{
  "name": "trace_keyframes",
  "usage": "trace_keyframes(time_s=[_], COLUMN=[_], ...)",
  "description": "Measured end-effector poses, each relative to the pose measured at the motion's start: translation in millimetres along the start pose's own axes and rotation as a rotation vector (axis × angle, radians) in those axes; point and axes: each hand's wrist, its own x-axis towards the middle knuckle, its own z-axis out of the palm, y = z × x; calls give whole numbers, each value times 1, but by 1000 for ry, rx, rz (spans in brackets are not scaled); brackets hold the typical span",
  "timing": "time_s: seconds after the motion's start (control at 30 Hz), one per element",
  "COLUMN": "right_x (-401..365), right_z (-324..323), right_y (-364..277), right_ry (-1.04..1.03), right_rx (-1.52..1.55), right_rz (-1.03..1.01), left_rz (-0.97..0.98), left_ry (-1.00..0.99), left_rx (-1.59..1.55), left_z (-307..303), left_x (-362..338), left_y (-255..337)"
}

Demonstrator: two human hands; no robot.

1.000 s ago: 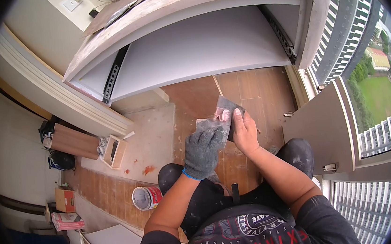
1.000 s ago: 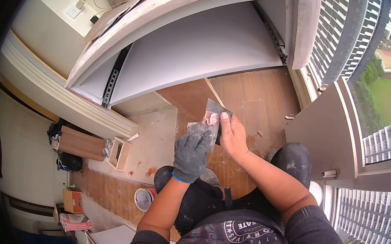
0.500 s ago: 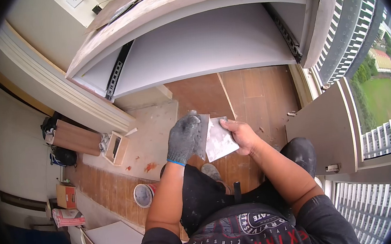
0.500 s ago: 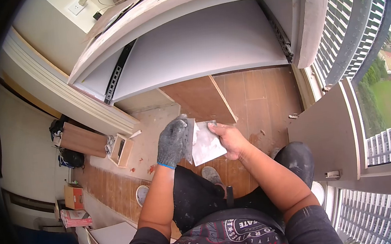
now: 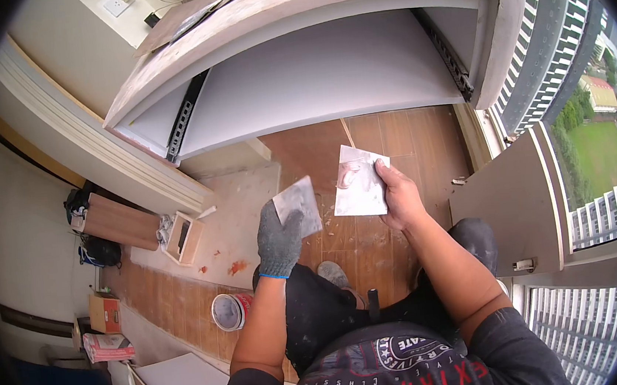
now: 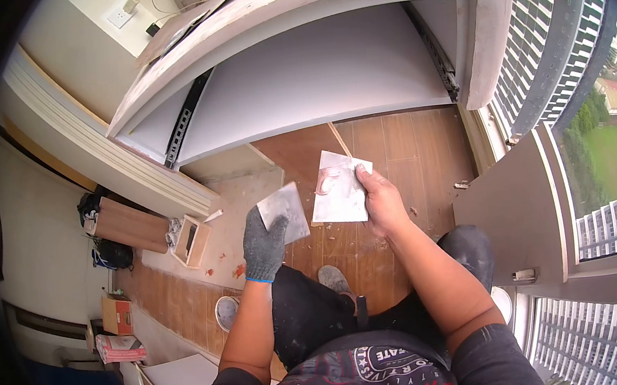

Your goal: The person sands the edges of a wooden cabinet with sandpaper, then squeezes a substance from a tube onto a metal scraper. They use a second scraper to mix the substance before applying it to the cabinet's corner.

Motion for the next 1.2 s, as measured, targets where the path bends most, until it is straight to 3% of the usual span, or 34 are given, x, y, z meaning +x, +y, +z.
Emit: trace_keyframes(time_s=[0.07, 0.1, 0.2, 0.37, 0.43, 0.53, 0.63, 0.7, 0.8, 0.93, 1.03, 1.2], right_x=[4, 4, -3, -17, -18, -20, -25, -25, -18, -23, -19, -23], right_z=[-4, -6, -2, 4, 8, 9, 11, 14, 4, 6, 6, 12], right_y=[16, 24, 27, 27, 32, 26, 25, 24, 30, 25, 28, 24], right_ry=[80, 96, 126, 179, 205, 200, 200, 229, 170, 226, 221, 236], right_rx=[-63, -86, -237, -831, -832, -856, -899, -842, -855, -908, -909, -940], right_rz=[-55, -74, -221, -599, -608, -639, -607, -572, -672, -611, -664, -681], left_rz=[71, 163, 400, 418, 527, 659, 487, 493, 506, 533, 425, 460], left_ry=[70, -13, -155, -98, -159, -64, -127, -105, -110, -83, -203, -155], left_rx=[-271, -223, 321, 378, 387, 471, 421, 366, 350, 376, 385, 305], left_z=[7, 11, 20, 13, 32, 24, 37, 34, 40, 39, 32, 34], left_x=[-10, -15, -29, -27, -30, -25, -26, -23, -22, -24, -18, -19], left_y=[19, 28, 33, 64, 83, 93, 79, 81, 75, 79, 95, 90])
